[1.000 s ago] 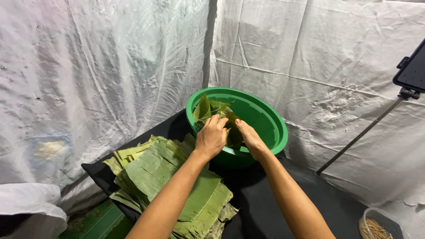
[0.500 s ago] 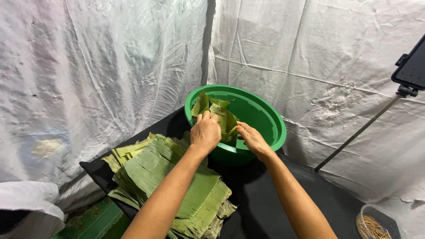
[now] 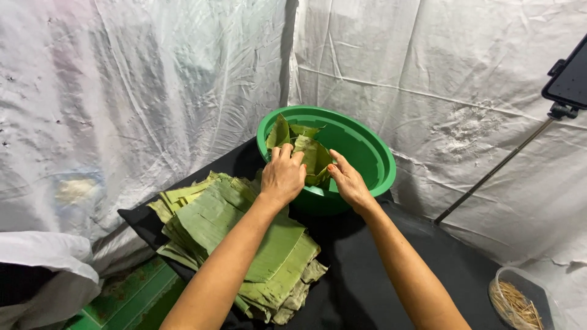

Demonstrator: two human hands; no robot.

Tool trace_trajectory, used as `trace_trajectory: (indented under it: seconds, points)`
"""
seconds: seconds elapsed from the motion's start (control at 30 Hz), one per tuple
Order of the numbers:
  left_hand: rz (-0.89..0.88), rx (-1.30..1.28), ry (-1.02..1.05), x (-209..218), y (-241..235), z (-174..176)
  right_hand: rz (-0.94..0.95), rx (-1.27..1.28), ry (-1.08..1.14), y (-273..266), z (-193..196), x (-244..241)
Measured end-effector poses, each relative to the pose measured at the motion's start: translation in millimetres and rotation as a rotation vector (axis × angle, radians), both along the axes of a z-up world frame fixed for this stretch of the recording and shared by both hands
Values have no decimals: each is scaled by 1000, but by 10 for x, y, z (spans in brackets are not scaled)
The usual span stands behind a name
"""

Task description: Wiping banana leaves with a cloth and folding them into cone shapes for food preparation.

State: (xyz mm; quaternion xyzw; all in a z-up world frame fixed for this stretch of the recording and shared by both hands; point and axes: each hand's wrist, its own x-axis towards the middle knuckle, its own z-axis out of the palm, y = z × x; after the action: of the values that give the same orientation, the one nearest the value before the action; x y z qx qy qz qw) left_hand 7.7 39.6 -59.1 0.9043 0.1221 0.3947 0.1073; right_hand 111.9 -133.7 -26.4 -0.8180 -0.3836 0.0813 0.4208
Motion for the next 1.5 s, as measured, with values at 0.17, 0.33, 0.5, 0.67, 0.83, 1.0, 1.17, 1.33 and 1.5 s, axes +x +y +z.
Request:
trace_trajectory:
  seconds: [0.17, 0.33, 0.5, 0.67, 0.83, 1.0, 1.17, 1.33, 1.5]
  points:
    - [-2, 23, -4, 14, 35, -87, 2, -5, -24, 6, -45, 5]
    - [-26, -18, 35, -10, 40, -85, 2, 10, -8, 10, -128, 62]
    - [-26, 6, 61, 66, 123, -200, 12, 24, 1, 27, -133, 45]
    - [-38, 28, 52, -16, 137, -188, 13, 33, -15, 13, -162, 73]
    - [-75, 46, -11, -225, 103, -32, 31, 107, -49, -14, -270, 171]
    - [-142, 64, -156, -516, 181, 56, 30, 209, -126, -51, -243, 78]
    - [-111, 65, -252, -813, 431, -123, 20, 299, -163, -87, -355, 55]
    - [-60, -34, -234, -1163, 666, -381, -132, 399, -508, -138, -188, -275]
    - [30, -191, -53, -1505, 829, -593, -114, 551, -657, -145, 104, -1024]
